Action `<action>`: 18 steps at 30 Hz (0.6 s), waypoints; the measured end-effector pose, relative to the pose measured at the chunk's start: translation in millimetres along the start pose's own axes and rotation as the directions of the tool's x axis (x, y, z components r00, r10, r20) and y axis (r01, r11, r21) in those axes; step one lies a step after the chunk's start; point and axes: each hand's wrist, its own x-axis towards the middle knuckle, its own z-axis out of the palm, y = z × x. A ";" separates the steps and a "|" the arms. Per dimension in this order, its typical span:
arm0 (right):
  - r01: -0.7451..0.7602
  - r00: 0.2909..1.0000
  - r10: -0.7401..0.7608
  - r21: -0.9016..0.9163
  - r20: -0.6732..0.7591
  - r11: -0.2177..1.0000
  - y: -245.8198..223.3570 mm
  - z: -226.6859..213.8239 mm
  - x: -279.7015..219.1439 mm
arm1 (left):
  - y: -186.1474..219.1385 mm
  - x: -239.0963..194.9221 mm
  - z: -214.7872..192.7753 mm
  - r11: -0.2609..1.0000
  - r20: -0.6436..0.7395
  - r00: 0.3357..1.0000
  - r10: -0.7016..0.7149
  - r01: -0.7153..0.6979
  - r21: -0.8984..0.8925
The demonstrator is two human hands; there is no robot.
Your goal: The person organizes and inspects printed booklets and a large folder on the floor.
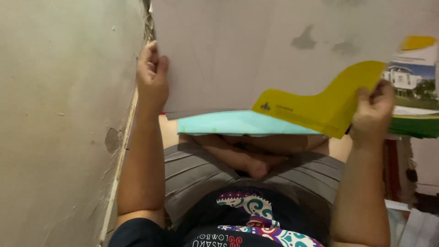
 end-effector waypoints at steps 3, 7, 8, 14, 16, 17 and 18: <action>0.123 0.991 -0.128 0.136 0.026 0.983 -14.3 -17.9 0.5 | 17.7 -4.3 -7.3 0.975 -0.013 0.975 0.221 -0.221 -0.009; 0.160 0.984 -0.172 0.185 0.053 0.970 -5.6 -19.0 -14.0 | -4.2 -25.7 -3.9 0.993 -0.004 0.994 0.108 -0.108 -0.037; 0.059 0.995 -0.054 0.054 -0.086 0.997 1.1 -18.2 -20.1 | -21.7 -31.9 -3.3 0.998 -0.038 0.998 -0.055 0.056 0.011; 0.269 0.960 -0.279 0.167 0.039 0.949 -4.9 4.3 -24.4 | -49.2 -35.7 12.4 0.996 -0.071 0.995 0.069 -0.073 -0.045; 0.153 0.988 -0.149 0.114 -0.049 0.982 -11.2 8.3 -21.2 | -48.8 -26.9 15.1 0.996 -0.098 0.992 0.083 -0.081 0.024; 0.038 0.989 -0.027 0.074 -0.143 0.997 -14.5 11.3 -19.2 | -48.8 -22.6 15.5 0.991 -0.129 0.986 0.105 -0.093 0.095; 0.041 0.989 -0.030 0.076 -0.144 0.996 -2.2 3.8 -15.6 | -49.6 -19.8 12.3 0.991 -0.129 0.986 0.109 -0.097 0.096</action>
